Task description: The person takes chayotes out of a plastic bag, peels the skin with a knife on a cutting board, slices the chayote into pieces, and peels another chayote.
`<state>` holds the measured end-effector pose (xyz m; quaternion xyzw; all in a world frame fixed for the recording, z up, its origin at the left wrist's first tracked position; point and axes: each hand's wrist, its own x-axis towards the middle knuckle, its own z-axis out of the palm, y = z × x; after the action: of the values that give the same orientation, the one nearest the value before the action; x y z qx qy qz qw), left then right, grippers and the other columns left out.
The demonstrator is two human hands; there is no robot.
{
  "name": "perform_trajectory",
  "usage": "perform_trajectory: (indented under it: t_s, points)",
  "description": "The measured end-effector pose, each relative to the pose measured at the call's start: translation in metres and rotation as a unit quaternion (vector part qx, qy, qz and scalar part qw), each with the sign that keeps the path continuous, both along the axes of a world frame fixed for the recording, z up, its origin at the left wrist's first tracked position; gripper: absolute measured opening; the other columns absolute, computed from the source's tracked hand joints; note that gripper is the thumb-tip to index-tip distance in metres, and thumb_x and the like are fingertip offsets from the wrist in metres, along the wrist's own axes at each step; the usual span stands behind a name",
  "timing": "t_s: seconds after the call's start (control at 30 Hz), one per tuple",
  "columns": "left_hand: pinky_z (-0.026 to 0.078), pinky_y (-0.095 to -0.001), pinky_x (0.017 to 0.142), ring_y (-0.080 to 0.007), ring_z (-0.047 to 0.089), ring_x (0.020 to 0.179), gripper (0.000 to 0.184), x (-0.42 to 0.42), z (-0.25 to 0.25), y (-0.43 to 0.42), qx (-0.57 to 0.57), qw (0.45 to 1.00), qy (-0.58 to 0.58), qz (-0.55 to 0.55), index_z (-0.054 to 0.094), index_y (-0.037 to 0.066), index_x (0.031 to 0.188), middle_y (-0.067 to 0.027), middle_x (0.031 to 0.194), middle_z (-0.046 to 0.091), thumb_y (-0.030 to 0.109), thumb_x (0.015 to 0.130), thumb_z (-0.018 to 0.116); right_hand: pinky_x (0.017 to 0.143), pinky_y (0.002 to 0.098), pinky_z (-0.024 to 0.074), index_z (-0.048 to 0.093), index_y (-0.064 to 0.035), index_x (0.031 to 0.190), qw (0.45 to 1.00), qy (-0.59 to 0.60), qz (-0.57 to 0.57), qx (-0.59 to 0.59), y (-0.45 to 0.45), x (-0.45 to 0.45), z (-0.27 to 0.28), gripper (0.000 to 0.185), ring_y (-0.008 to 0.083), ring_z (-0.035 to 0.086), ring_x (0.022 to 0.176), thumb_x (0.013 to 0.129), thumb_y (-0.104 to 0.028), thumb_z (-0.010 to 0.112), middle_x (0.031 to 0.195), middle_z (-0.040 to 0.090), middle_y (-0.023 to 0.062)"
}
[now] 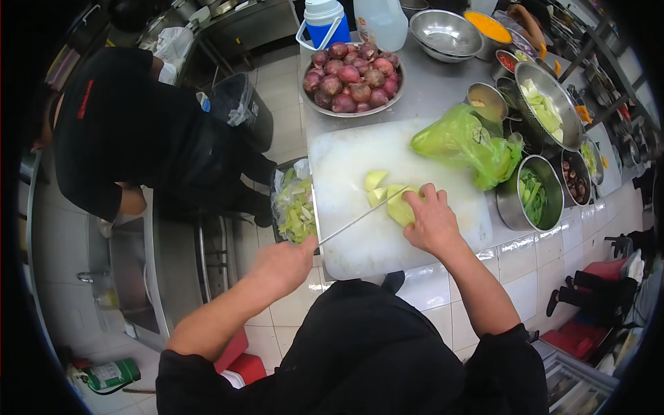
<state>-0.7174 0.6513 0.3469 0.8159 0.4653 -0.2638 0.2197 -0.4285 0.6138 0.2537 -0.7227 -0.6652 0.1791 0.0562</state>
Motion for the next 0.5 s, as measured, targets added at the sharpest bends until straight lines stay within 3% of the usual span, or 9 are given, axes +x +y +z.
perform_trajectory:
  t_s: [0.23,0.33,0.5]
  points:
    - [0.053,-0.0567,0.081,-0.0466,0.069,0.094,0.024,0.025,-0.07,0.027,-0.039,0.999,-0.034,0.005,0.05,0.005,0.12,-0.0275,0.097,0.071,0.021,0.102,0.046,0.094,0.0495,0.0551,0.055,-0.0168,0.129,0.998,0.059,0.027,0.024,0.004,0.017,-0.006,0.062,0.0426,0.05,0.115,0.071,-0.015,0.076,0.125,0.048,0.0173]
    - [0.052,-0.0581,0.083,-0.0482,0.069,0.093,0.027,0.03,-0.055,0.023,-0.037,0.996,-0.064,0.052,0.05,0.004,0.12,-0.029,0.095,0.07,0.024,0.103,0.046,0.094,0.0505,0.0546,0.052,-0.0136,0.129,0.997,0.07,0.0,0.01,0.004,0.022,-0.012,0.064,0.0435,0.052,0.116,0.072,-0.022,0.079,0.124,0.047,0.0208]
    - [0.051,-0.0598,0.085,-0.0508,0.068,0.091,0.03,0.018,-0.01,-0.004,-0.052,0.994,-0.06,0.076,0.049,0.002,0.12,-0.0313,0.091,0.07,0.026,0.103,0.047,0.091,0.0519,0.0541,0.047,-0.0093,0.13,0.976,0.156,-0.15,-0.021,-0.01,-0.002,-0.013,0.066,0.0464,0.06,0.106,0.077,-0.029,0.079,0.121,0.047,0.0251]
